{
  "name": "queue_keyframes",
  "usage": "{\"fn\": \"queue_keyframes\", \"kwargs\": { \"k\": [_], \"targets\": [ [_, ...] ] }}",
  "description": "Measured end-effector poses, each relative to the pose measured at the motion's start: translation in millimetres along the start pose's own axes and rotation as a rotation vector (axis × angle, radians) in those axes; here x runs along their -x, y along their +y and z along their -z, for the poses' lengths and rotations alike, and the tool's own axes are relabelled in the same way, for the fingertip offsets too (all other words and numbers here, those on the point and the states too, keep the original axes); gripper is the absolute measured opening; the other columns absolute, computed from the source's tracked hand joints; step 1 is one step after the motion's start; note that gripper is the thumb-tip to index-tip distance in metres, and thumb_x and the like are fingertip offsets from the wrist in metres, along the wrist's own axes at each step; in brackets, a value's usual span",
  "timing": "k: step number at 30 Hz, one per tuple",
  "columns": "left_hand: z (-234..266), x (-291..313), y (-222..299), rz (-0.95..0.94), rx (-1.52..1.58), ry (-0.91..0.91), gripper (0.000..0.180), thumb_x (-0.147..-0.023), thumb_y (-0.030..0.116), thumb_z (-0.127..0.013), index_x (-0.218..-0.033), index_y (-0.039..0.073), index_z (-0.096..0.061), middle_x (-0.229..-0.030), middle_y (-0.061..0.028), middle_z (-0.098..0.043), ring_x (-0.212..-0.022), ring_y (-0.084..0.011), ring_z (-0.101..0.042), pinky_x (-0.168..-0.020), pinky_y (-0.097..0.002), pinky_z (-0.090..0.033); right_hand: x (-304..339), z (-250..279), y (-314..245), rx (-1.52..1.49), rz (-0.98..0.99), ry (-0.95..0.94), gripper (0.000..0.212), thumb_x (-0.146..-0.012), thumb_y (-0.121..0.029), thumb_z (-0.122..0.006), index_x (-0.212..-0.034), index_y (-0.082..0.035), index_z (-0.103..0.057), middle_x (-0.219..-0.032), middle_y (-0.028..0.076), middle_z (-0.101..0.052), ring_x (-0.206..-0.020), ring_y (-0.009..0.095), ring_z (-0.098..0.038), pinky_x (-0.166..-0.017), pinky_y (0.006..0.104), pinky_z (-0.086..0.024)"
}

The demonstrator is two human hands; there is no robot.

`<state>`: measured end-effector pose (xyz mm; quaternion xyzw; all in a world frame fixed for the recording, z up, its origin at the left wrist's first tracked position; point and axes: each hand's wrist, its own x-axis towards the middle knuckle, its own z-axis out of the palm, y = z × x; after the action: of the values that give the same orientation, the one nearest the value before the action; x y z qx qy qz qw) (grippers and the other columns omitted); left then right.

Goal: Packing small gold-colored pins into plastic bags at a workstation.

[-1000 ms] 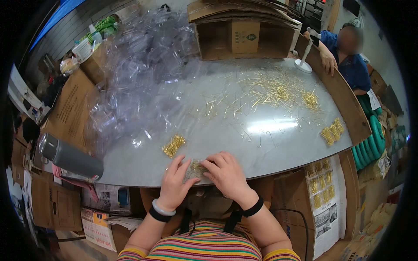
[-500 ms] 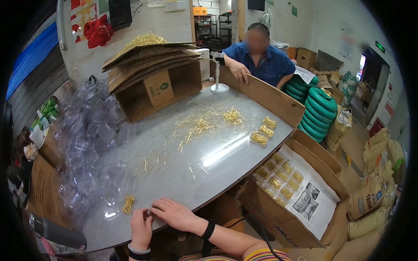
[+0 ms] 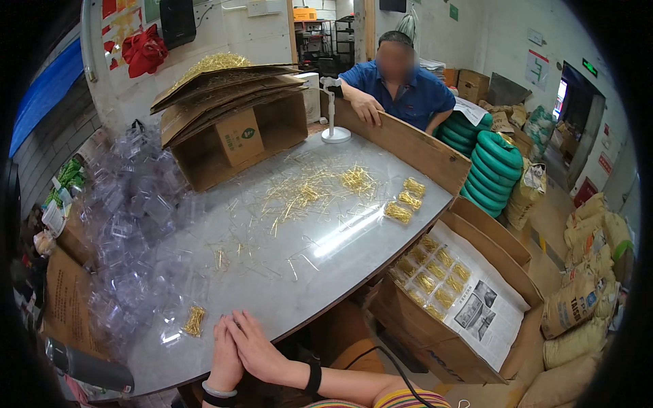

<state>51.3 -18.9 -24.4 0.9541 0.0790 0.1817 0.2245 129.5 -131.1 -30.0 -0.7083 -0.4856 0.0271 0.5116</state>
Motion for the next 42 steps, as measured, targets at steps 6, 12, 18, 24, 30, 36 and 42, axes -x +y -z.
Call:
{"fn": "queue_keyframes", "kwargs": {
  "k": [6, 12, 18, 24, 30, 36, 42],
  "targets": [
    [7, 2, 8, 0.086, 0.155, 0.09, 0.036, -0.087, -0.002, -0.061, -0.123, -0.004, -0.055, -0.133, -0.0244, -0.048, -0.123, -0.0428, -0.048, -0.1, -0.0455, -0.044, -15, 21, 19, 0.043, 0.168, -0.101, 0.058, -0.088, -0.001, -0.055, -0.143, 0.004, -0.038, -0.145, 0.028, -0.042, -0.135, 0.048, -0.038, -0.113, 0.0513, -0.034],
    [0, 8, 6, 0.178, 0.092, 0.154, 0.034, -0.086, -0.001, -0.064, -0.119, -0.003, -0.059, -0.132, -0.0254, -0.049, -0.121, -0.0437, -0.05, -0.1, -0.0467, -0.044, -21, 38, 29, 0.173, 0.26, -0.203, 0.044, -0.085, -0.003, -0.061, -0.128, 0.001, -0.054, -0.123, 0.019, -0.061, -0.121, 0.035, -0.055, -0.104, 0.0439, -0.043],
    [12, 11, 11, 0.034, 0.021, 0.089, 0.046, -0.088, -0.001, -0.061, -0.132, -0.006, -0.05, -0.136, -0.0275, -0.046, -0.125, -0.045, -0.047, -0.105, -0.047, -0.041, -13, 43, 22, 0.122, 0.181, -0.122, 0.041, -0.089, -0.001, -0.059, -0.129, 0.004, -0.052, -0.133, 0.023, -0.053, -0.125, 0.04, -0.051, -0.107, 0.0428, -0.043],
    [12, 5, 11, 0.04, 0.174, 0.02, 0.047, -0.09, -0.001, -0.055, -0.134, -0.011, -0.044, -0.141, -0.029, -0.041, -0.13, -0.0484, -0.041, -0.109, -0.0504, -0.037, -4, -5, 5, -0.03, 0.074, -0.019, 0.048, -0.096, 0.0, -0.051, -0.141, 0.01, -0.037, -0.148, 0.03, -0.035, -0.14, 0.046, -0.035, -0.115, 0.0476, -0.034],
    [4, 9, 8, 0.019, 0.037, 0.145, 0.046, -0.09, -0.007, -0.048, -0.136, -0.007, -0.045, -0.133, -0.0266, -0.05, -0.124, -0.0443, -0.05, -0.106, -0.0453, -0.043, -14, 24, 13, 0.095, 0.138, -0.165, 0.049, -0.095, 0.0, -0.052, -0.142, 0.007, -0.04, -0.144, 0.027, -0.043, -0.136, 0.043, -0.041, -0.115, 0.0477, -0.034],
    [10, 18, 11, 0.159, 0.189, 0.219, 0.04, -0.092, -0.008, -0.048, -0.131, -0.002, -0.047, -0.13, -0.0249, -0.051, -0.123, -0.044, -0.049, -0.106, -0.0457, -0.041, -25, 32, 3, 0.143, 0.198, -0.258, 0.043, -0.081, 0.002, -0.054, -0.125, 0.002, -0.053, -0.118, 0.02, -0.059, -0.115, 0.04, -0.056, -0.103, 0.0439, -0.045],
    [3, 6, 8, 0.074, 0.183, 0.172, 0.057, -0.083, -0.012, -0.045, -0.14, -0.009, -0.039, -0.142, -0.0287, -0.04, -0.136, -0.0447, -0.039, -0.114, -0.047, -0.035, -6, 44, 12, -0.004, -0.063, 0.019, 0.047, -0.097, 0.001, -0.048, -0.143, 0.005, -0.04, -0.147, 0.028, -0.041, -0.135, 0.046, -0.042, -0.111, 0.0444, -0.038]
  ]
}}
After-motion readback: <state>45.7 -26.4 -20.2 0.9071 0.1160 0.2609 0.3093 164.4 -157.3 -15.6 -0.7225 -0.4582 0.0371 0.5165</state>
